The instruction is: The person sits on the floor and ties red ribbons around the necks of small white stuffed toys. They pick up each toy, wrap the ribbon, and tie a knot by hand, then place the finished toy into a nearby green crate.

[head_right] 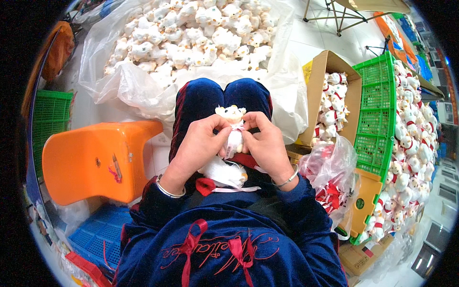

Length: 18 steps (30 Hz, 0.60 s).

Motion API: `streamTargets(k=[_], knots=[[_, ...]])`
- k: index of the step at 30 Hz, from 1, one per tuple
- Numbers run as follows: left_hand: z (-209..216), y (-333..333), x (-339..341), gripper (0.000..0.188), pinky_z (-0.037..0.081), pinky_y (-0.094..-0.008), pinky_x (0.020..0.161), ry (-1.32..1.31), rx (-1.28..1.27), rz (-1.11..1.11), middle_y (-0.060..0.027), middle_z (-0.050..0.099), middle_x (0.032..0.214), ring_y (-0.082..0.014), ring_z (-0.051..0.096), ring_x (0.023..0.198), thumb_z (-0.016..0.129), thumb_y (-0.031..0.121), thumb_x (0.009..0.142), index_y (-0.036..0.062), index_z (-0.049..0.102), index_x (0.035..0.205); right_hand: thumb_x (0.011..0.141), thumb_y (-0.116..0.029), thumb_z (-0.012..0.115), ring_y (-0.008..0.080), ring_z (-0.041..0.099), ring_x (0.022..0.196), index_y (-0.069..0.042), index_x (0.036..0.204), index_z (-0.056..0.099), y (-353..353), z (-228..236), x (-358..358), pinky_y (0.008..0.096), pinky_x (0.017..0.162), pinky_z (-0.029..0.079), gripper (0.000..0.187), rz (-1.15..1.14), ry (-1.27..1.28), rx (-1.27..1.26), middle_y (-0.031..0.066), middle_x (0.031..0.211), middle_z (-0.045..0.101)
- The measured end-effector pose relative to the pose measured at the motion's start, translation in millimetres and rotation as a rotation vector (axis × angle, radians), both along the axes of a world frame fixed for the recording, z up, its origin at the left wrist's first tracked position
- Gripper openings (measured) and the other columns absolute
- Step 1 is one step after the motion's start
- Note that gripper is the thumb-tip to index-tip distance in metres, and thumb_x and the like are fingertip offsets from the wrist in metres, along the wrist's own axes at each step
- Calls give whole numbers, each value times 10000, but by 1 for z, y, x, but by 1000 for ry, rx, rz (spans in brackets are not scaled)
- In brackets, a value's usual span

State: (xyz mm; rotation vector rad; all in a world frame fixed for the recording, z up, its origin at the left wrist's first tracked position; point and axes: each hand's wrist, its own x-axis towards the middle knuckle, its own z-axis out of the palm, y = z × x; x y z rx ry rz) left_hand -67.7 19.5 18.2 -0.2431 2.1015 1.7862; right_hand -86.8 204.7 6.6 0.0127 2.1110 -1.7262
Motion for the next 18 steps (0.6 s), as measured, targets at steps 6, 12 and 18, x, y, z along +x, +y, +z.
streamTargets(k=[6,12,18], knots=[[-23,4,5,138,560,-276,568,157,-122,21,-104,715,785,-120,694,606,632,87,972,-48,660,968,983,16,548,97,671,683,29,1172,574,-2,1,0,227,584,507,191,11,-44,-15,61,911,663],[-26,5,8,169,564,-387,673,126,-67,61,-195,695,795,-299,721,719,620,111,946,-47,641,890,985,-8,568,106,683,712,34,1144,598,0,-1,-1,248,622,535,167,59,-41,67,69,819,687],[-34,2,8,161,562,-303,623,124,-65,38,-136,715,831,-155,711,689,612,100,974,-54,661,974,945,-36,650,96,673,723,24,1128,662,7,-5,-3,263,663,555,193,145,43,103,75,794,709]])
